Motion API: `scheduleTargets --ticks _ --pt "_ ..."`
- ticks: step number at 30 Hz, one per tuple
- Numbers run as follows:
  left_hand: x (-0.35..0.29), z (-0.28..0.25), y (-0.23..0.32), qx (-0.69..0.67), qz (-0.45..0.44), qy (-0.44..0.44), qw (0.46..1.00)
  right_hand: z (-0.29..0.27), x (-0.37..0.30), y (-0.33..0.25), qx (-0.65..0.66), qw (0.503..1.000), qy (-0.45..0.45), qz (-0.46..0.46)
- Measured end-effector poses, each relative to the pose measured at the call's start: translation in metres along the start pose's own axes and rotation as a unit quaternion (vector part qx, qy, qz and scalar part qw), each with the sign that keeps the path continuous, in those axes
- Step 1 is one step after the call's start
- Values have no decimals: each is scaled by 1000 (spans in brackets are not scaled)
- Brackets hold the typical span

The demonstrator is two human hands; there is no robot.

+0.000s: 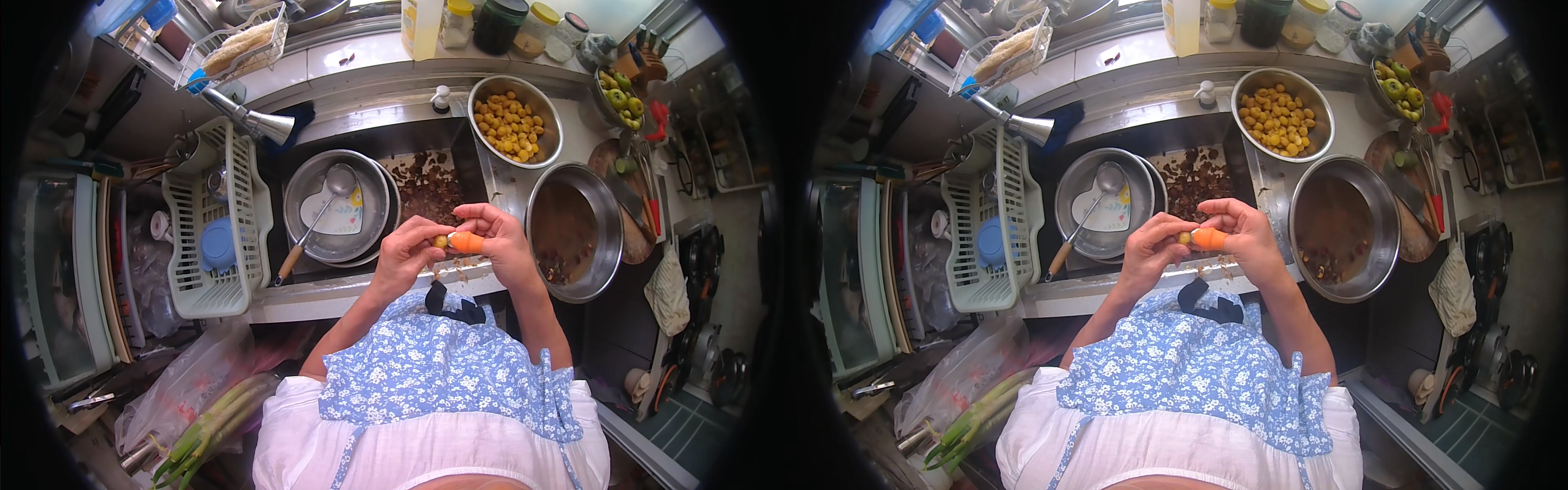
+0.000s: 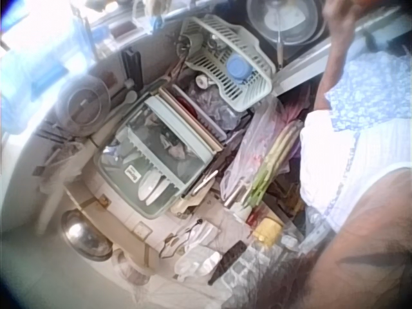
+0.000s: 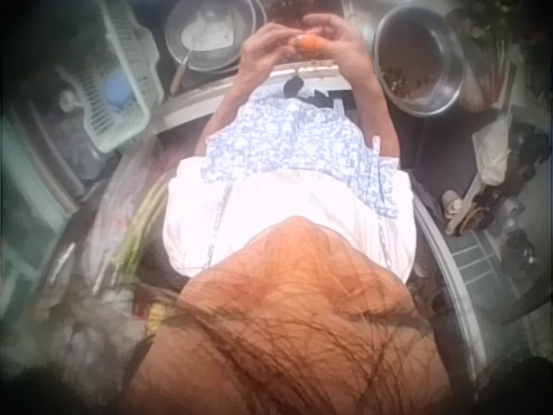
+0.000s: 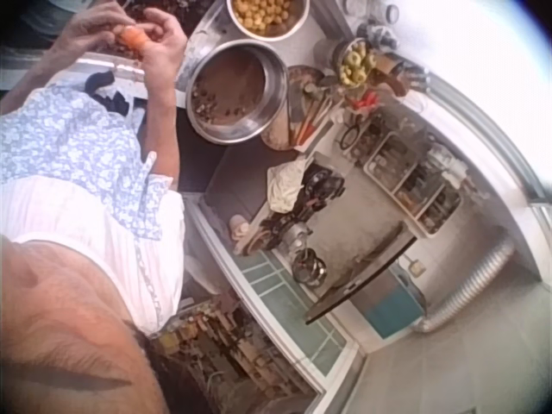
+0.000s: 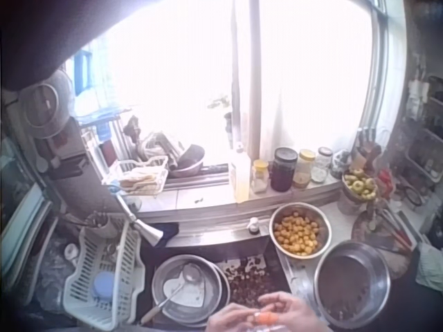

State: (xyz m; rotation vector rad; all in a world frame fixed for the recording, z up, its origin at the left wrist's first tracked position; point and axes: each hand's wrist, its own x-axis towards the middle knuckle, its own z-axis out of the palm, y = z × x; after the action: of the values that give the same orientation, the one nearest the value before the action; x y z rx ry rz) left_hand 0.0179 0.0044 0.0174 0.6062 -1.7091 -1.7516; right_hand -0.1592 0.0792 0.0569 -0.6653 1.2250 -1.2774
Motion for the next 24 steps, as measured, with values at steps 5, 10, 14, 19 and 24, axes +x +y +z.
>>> scheduleTargets --ticks 5,10,14,19,24 --pt "1 1 -2 -151 -45 9 988 -6 4 4 53 998 -7 23" --pt "4 -1 -7 -133 -39 13 990 7 1 6 -30 998 41 -28" --pt "3 2 -6 -156 -49 6 986 2 2 4 -27 999 16 -19" --pt "3 3 -8 -220 -74 11 973 -6 3 2 41 999 -14 12" --pt "5 4 -11 -246 -73 20 966 0 2 -1 7 1000 11 -1"
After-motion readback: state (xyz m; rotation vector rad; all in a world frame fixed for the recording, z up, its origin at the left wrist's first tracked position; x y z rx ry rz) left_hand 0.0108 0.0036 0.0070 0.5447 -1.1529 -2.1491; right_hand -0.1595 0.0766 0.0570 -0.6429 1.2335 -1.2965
